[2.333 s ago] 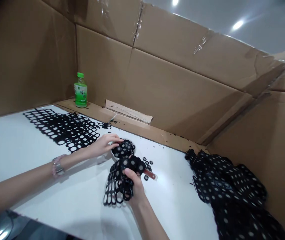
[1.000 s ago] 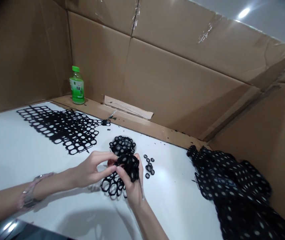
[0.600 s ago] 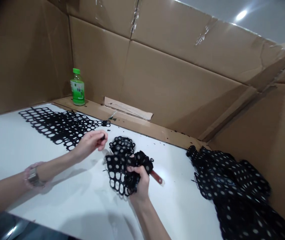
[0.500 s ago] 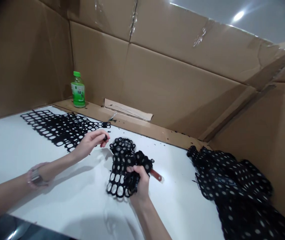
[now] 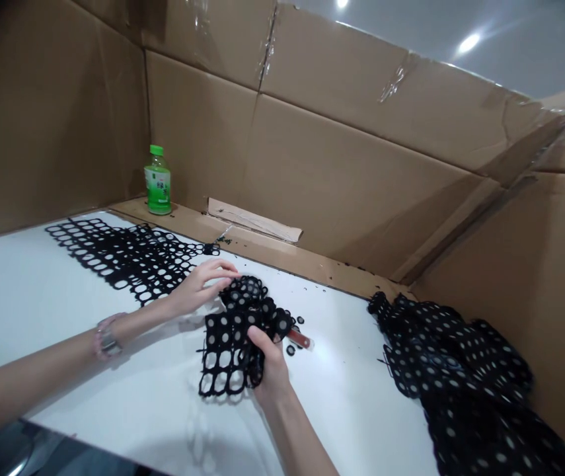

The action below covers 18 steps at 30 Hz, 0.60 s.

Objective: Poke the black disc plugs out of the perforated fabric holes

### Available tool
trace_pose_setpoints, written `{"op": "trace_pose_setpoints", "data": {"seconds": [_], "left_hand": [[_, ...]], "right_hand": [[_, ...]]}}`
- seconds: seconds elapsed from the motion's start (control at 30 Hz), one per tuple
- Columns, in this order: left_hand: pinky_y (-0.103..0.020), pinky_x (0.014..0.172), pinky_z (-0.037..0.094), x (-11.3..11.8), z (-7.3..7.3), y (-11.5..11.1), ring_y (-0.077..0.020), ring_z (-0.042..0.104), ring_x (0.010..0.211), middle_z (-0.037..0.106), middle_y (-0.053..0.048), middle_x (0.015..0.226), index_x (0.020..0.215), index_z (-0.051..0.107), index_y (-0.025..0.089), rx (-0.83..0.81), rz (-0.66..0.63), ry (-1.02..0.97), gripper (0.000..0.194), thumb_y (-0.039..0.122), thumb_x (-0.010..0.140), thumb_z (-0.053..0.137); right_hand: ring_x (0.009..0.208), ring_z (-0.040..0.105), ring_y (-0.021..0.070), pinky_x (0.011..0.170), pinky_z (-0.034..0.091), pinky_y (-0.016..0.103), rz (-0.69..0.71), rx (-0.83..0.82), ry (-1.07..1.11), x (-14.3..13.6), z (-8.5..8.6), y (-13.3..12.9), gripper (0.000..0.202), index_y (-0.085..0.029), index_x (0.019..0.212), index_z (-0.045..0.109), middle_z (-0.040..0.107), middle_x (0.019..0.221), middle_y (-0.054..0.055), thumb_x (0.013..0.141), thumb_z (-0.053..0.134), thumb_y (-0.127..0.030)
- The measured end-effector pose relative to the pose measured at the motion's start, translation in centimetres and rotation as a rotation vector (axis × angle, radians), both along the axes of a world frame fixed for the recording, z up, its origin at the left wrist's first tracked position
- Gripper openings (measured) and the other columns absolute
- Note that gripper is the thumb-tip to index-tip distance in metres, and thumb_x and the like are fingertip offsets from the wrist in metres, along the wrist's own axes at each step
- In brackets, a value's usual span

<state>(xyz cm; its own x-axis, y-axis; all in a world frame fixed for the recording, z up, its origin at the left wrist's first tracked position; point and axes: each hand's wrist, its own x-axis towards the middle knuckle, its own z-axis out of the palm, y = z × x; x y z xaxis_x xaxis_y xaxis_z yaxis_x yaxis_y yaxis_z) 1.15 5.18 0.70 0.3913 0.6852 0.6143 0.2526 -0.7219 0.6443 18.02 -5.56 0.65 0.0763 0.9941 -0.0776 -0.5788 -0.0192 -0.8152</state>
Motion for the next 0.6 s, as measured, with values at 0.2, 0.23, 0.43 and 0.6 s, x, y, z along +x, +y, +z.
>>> {"op": "trace_pose_setpoints", "data": {"seconds": [0.2, 0.23, 0.43, 0.6], "left_hand": [[-0.031, 0.082, 0.045, 0.3, 1.2, -4.0, -0.0209, 0.059, 0.087, 0.068, -0.007, 0.092, 0.094, 0.066, 0.016, -0.086, -0.246, 0.065, 0.023, 0.034, 0.081, 0.06], [-0.029, 0.078, 0.046, 0.6, 1.3, -4.5, -0.0201, 0.06, 0.084, 0.068, -0.005, 0.089, 0.092, 0.066, 0.016, -0.154, -0.266, 0.069, 0.022, 0.033, 0.078, 0.063], [-0.021, 0.065, 0.045, 0.7, 1.9, -4.7, -0.0135, 0.055, 0.07, 0.062, 0.0, 0.075, 0.081, 0.061, 0.013, -0.509, -0.431, -0.093, 0.018, 0.031, 0.078, 0.063], [-0.021, 0.064, 0.043, 0.4, 1.6, -4.0, -0.0124, 0.053, 0.067, 0.057, 0.001, 0.07, 0.075, 0.057, 0.013, -0.577, -0.506, -0.109, 0.023, 0.035, 0.076, 0.064]], "right_hand": [[0.058, 0.065, 0.0175, 0.064, 0.055, 0.032, -0.013, -0.061, 0.088, -0.2, 0.3, -0.2, 0.024, -0.02, 0.068, 0.068, 0.071, 0.065, -0.002, 0.049, 0.083, -0.017], [0.057, 0.065, 0.0169, 0.064, 0.055, 0.031, -0.003, -0.063, 0.086, -0.2, 0.2, -0.2, 0.024, -0.019, 0.067, 0.068, 0.07, 0.063, -0.003, 0.049, 0.084, -0.017], [0.084, 0.068, 0.0243, 0.081, 0.052, 0.038, 0.096, -0.076, -0.061, 0.2, -0.2, -0.1, 0.027, -0.019, 0.081, 0.071, 0.073, 0.08, 0.002, 0.057, 0.083, -0.025], [0.091, 0.066, 0.0269, 0.086, 0.049, 0.041, 0.135, -0.082, -0.124, 0.5, -0.5, -0.2, 0.037, -0.021, 0.09, 0.071, 0.074, 0.082, 0.002, 0.056, 0.084, -0.029]]}}
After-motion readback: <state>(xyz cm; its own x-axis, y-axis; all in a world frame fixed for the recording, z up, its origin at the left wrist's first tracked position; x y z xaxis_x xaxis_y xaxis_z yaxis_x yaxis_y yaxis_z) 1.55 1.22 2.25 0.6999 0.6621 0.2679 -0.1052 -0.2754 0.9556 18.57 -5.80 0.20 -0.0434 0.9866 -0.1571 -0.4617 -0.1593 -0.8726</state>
